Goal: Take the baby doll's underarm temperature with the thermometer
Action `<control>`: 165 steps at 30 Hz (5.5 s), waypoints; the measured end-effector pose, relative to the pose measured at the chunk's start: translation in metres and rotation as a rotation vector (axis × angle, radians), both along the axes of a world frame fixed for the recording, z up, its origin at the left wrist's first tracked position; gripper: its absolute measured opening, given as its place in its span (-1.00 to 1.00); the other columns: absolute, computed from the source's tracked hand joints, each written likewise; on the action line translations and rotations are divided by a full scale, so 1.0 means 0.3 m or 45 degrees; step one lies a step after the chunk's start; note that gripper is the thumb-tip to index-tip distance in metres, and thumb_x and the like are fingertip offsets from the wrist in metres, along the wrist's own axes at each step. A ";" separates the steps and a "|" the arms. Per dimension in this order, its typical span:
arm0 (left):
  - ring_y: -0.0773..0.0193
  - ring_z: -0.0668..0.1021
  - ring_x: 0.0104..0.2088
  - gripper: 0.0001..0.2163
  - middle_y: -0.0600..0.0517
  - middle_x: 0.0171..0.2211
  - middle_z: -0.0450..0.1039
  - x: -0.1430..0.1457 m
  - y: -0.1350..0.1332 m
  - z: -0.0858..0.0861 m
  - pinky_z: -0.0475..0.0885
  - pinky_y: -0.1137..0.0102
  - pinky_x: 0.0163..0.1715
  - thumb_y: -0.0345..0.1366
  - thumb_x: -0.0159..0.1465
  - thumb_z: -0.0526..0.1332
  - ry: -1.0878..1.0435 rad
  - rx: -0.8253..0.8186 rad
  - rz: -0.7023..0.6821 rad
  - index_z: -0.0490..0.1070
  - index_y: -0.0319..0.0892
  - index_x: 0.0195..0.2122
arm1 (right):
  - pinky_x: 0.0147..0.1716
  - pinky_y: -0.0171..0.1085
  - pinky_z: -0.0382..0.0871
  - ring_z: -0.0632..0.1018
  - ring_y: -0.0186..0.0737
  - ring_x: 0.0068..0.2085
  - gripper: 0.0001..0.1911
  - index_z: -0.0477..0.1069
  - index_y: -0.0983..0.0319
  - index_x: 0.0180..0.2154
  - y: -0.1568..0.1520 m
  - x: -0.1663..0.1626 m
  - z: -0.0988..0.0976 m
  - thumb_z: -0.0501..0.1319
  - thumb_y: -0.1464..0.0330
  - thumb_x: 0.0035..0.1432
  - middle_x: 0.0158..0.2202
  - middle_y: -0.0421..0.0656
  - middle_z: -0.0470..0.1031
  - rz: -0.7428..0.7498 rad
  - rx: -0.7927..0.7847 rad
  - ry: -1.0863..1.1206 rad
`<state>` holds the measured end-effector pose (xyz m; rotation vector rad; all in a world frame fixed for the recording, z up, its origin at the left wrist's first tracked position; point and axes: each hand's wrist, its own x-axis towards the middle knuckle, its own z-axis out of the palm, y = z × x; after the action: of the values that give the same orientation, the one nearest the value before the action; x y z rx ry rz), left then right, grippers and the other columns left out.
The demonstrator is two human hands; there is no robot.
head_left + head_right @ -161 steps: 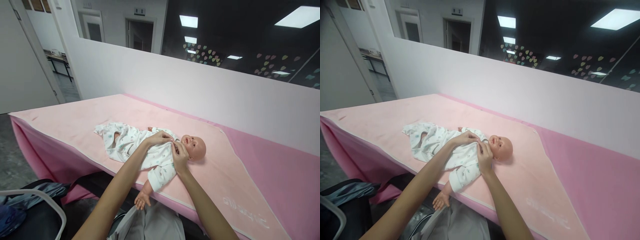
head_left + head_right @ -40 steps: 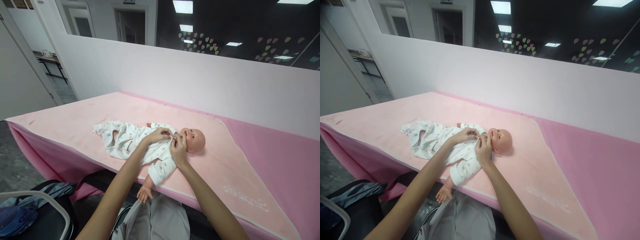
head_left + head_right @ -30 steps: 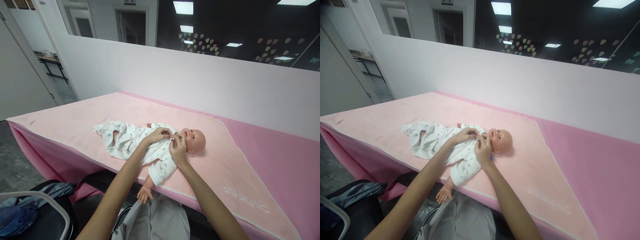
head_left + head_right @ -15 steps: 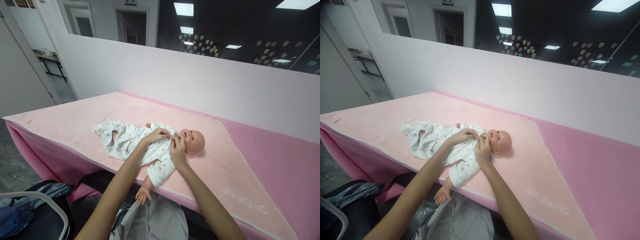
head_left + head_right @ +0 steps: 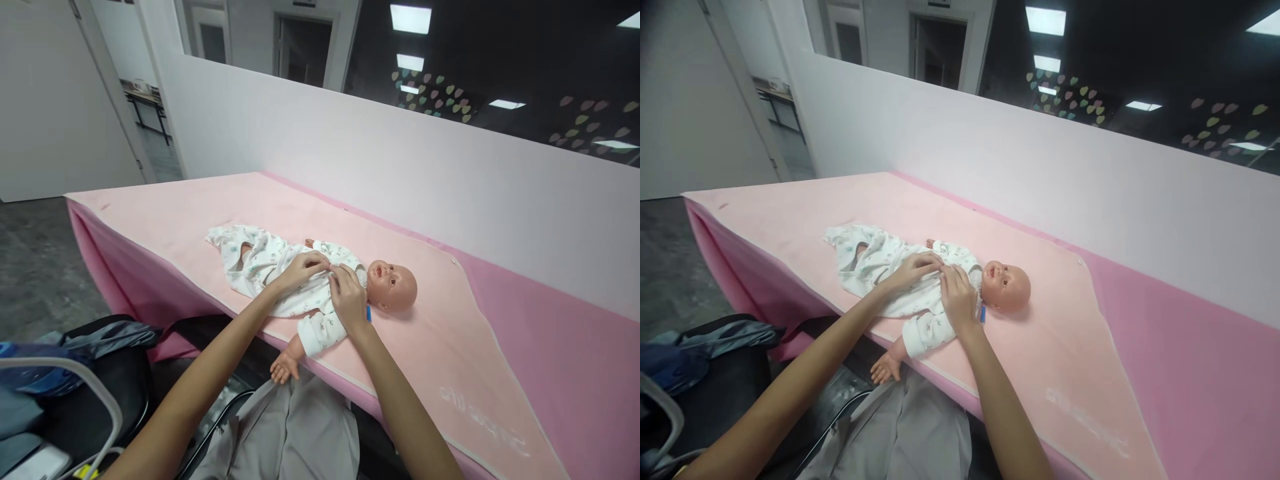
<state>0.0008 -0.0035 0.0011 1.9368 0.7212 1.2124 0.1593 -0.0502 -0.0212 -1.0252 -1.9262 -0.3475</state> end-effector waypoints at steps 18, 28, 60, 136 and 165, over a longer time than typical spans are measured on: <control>0.21 0.45 -0.18 -0.87 -0.05 -0.24 0.42 0.003 -0.049 -0.009 0.31 0.34 -0.08 -0.28 0.14 0.17 0.269 0.274 0.089 0.40 -0.20 -0.32 | -0.21 -0.22 0.29 0.37 -0.18 -0.21 -0.87 0.38 0.22 -0.34 -0.004 0.001 -0.007 0.07 0.45 0.17 -0.29 -0.09 0.38 -0.052 -0.007 0.089; 0.20 0.44 -0.14 -0.85 -0.02 -0.18 0.40 -0.004 -0.062 0.017 0.28 0.34 -0.03 -0.38 0.08 0.17 0.341 0.241 0.043 0.40 -0.18 -0.31 | -0.19 -0.21 0.32 0.38 -0.18 -0.20 -0.91 0.31 0.22 -0.40 0.003 -0.001 -0.021 0.09 0.49 0.08 -0.29 -0.10 0.38 -0.037 -0.005 0.147; 0.22 0.43 -0.15 -0.92 -0.02 -0.21 0.36 -0.009 -0.036 -0.014 0.31 0.35 -0.07 -0.33 0.15 0.14 0.275 0.205 0.024 0.39 -0.20 -0.42 | -0.21 -0.28 0.30 0.41 -0.24 -0.23 -0.84 0.38 0.24 -0.33 0.001 0.001 -0.015 0.04 0.46 0.20 -0.33 -0.12 0.42 -0.015 -0.059 0.123; 0.15 0.52 -0.25 -0.71 -0.05 -0.24 0.50 -0.140 -0.011 0.056 0.39 0.30 -0.22 -0.16 0.21 0.06 0.596 0.069 0.368 0.41 -0.16 -0.13 | -0.21 -0.23 0.30 0.44 -0.18 -0.23 -0.86 0.36 0.20 -0.29 -0.231 -0.001 0.029 0.04 0.42 0.18 -0.30 -0.11 0.46 -0.219 -0.232 0.014; 0.11 0.49 -0.23 -0.69 -0.03 -0.31 0.53 0.123 0.201 0.002 0.31 0.30 -0.27 -0.15 0.21 -0.01 0.545 0.063 0.404 0.50 -0.13 -0.36 | -0.46 -0.31 0.27 0.45 -0.25 -0.50 -0.63 0.37 0.22 -0.53 -0.386 0.184 0.088 0.05 0.11 0.12 -0.52 -0.13 0.46 -0.854 -0.318 0.584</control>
<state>0.0376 0.0568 0.0018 2.2107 1.2693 1.0040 0.2144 -0.1659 0.0053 -1.7435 -1.1962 -0.2130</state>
